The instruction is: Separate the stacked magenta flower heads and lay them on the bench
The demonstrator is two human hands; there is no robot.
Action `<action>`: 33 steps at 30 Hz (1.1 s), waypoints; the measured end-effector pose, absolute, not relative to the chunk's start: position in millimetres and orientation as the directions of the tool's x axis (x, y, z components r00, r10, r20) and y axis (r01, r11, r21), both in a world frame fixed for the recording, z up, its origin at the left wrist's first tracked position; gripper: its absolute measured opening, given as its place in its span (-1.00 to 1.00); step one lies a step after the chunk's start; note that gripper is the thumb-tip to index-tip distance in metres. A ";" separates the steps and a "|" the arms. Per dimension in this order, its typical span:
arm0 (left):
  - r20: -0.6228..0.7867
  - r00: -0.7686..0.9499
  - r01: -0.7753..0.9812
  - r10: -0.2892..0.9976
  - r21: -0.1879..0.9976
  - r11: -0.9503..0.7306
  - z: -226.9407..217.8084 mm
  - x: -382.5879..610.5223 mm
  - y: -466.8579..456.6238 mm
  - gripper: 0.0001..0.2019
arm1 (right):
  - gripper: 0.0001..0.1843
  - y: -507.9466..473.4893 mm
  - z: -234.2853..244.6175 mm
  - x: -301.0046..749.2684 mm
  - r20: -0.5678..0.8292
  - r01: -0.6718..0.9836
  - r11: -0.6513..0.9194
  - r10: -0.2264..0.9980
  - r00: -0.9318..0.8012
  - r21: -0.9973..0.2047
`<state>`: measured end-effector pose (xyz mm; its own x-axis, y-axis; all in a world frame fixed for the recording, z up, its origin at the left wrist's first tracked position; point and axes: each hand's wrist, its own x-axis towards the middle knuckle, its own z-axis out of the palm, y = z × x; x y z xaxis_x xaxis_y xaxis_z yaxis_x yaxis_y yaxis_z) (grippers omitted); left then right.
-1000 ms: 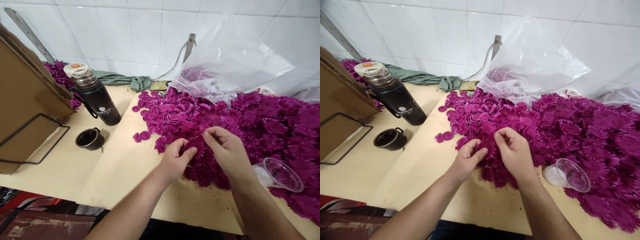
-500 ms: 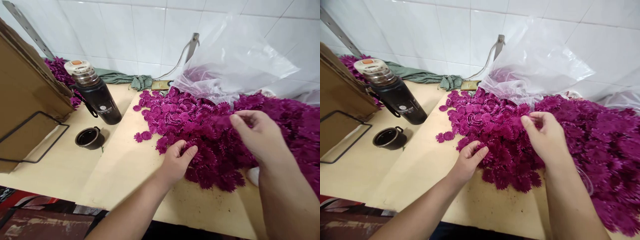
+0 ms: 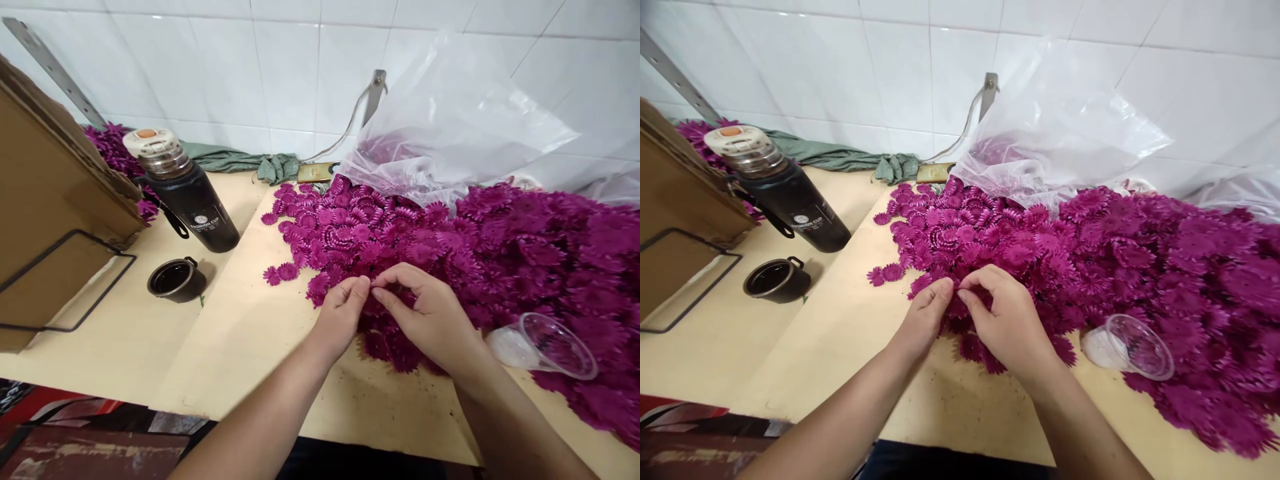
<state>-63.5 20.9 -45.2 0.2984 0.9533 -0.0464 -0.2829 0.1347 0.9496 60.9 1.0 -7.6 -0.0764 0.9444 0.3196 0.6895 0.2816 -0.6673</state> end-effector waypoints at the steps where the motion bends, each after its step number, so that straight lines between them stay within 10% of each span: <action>1: -0.034 0.326 -0.253 0.945 0.960 0.121 -44.9 -63.6 20.2 -0.52 | -0.90 1.6 -7.2 63.5 0.333 0.690 0.266 0.942 -0.039 -0.673; 19: 0.030 0.380 -0.326 0.925 0.940 0.103 -42.5 -59.1 20.6 -0.70 | -0.81 27.1 -2.3 63.7 0.509 0.737 0.188 0.827 0.238 -0.650; 25: -0.010 0.452 -0.256 0.892 0.956 0.140 -38.5 -66.5 13.2 -0.73 | -0.81 39.0 21.3 102.5 0.521 0.594 0.088 0.594 0.613 -0.800; 28: -0.066 0.455 -0.296 0.888 0.929 0.221 -35.4 -64.2 12.4 -0.79 | -0.96 33.2 29.4 117.6 0.507 0.635 0.096 0.698 0.506 -0.766; 33: -0.127 0.426 -0.314 0.896 0.908 0.278 -37.4 -61.4 17.4 -0.77 | -0.59 13.2 22.9 112.6 0.456 0.772 0.064 0.836 0.305 -0.633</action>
<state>-61.4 17.4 -37.4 0.4256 0.8959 -0.1272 -0.3140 0.2781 0.9078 112.6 13.2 22.9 0.3049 0.8360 0.4562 0.7716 0.0640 -0.6329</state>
